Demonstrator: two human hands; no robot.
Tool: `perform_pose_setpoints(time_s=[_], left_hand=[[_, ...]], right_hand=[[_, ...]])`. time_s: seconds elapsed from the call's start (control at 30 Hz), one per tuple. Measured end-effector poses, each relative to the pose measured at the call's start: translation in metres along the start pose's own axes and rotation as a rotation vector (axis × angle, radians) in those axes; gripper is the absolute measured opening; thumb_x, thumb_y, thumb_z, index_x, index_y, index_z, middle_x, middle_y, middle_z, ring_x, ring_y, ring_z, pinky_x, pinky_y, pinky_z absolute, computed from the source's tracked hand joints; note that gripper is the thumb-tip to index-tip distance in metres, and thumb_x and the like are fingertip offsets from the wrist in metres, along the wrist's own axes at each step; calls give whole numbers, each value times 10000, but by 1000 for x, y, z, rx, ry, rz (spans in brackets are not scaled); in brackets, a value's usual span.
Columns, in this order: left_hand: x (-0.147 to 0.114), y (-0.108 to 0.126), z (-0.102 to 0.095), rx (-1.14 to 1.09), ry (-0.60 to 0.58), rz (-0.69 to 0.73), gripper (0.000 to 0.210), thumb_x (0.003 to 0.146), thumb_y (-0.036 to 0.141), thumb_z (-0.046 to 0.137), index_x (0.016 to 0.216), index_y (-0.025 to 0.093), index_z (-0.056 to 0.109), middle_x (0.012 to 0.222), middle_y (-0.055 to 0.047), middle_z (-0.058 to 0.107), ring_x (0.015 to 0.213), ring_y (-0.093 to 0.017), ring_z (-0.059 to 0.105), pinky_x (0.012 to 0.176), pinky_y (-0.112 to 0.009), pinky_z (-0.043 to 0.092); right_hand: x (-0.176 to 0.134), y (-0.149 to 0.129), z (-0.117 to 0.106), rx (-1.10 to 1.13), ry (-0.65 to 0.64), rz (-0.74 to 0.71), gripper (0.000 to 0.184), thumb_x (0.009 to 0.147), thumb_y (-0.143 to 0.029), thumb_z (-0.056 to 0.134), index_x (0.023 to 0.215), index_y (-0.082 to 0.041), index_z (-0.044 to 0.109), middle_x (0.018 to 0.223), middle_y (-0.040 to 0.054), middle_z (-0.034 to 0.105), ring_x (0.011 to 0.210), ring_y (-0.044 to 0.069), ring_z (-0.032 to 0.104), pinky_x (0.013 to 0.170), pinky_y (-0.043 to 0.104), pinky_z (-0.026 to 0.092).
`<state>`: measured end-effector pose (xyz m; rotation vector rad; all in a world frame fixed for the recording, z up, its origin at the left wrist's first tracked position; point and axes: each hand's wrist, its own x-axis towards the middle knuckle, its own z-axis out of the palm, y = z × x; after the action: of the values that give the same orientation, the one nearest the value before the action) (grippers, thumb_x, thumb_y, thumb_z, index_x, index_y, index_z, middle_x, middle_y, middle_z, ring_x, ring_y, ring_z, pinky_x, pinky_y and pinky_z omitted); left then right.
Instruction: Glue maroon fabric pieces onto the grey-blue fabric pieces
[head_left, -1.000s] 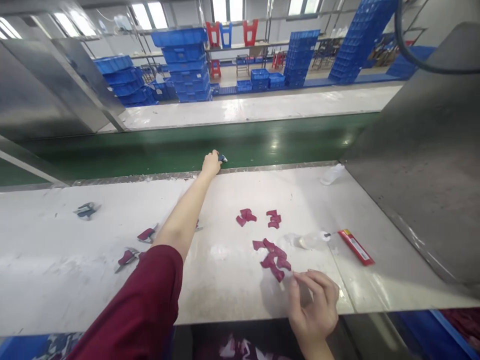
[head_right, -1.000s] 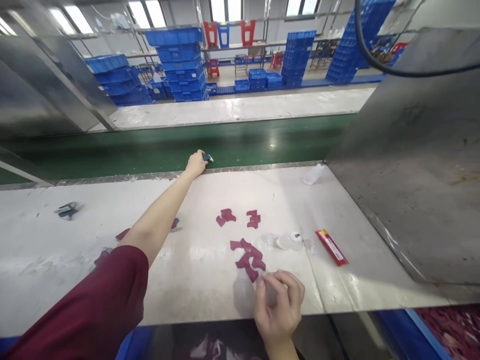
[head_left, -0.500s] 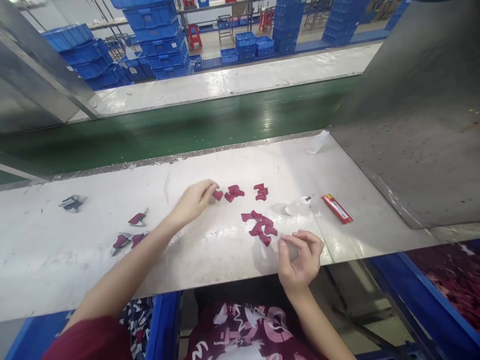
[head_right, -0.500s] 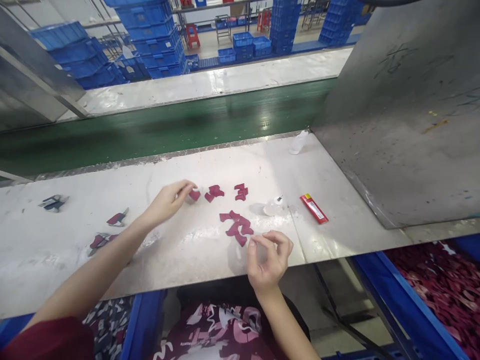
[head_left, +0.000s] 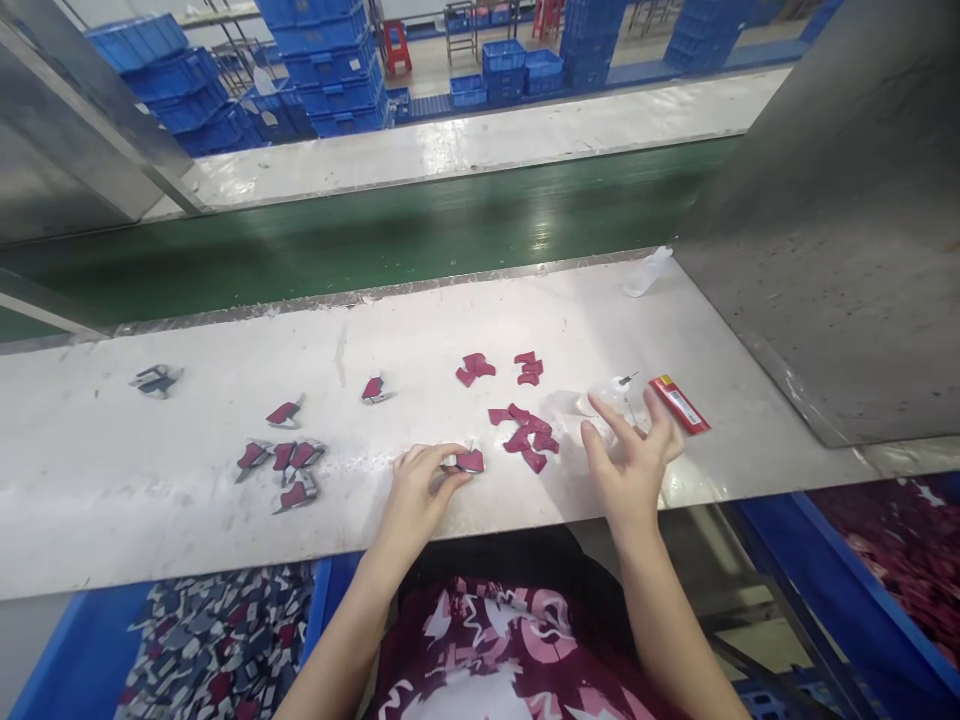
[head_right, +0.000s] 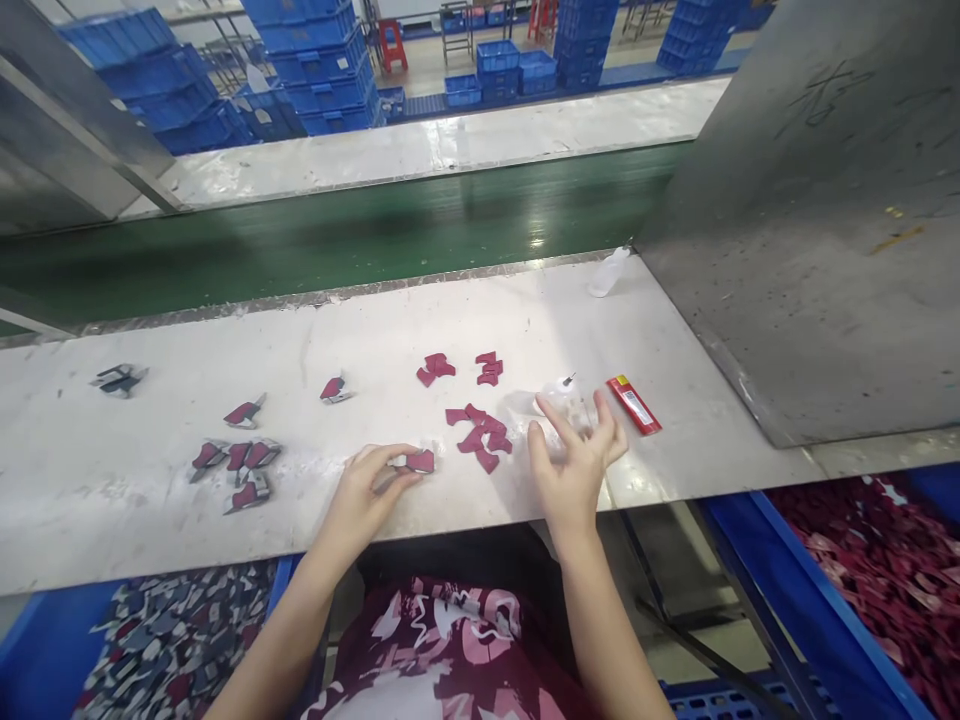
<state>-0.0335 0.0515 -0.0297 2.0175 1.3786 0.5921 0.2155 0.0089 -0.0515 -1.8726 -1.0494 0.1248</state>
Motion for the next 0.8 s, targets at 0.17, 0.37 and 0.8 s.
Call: perform_pose_setpoints(time_s=[0.17,0.37,0.8], left_hand=[[-8,0,11,32,102,-4,147,871,189,715,1000,248,679,1019,-20,729,1012,-241,637,930,-408,412],[-12,-1,15,68,120,62,140,889,180,689,1011,246,668,992,-19,708,1003,-229,614,926,-392,396],[-4,14,9,125,66,63,55,916,253,675,970,250,667,1056,-32,676,1071,-245,558,944,-414,357]], right_hand=[[14,14,6,-58,-153,-91,522,839,-363,588,1355,-285,607,1310,131,494,1365,408,309,1064,689,353],[-4,4,6,227,106,-105,668,800,-287,693,1424,-278,454,1134,84,603,1051,262,614,917,492,536],[-24,-9,6,570,131,-5,371,910,-262,657,1231,-253,470,764,-20,712,683,203,743,643,360,599]])
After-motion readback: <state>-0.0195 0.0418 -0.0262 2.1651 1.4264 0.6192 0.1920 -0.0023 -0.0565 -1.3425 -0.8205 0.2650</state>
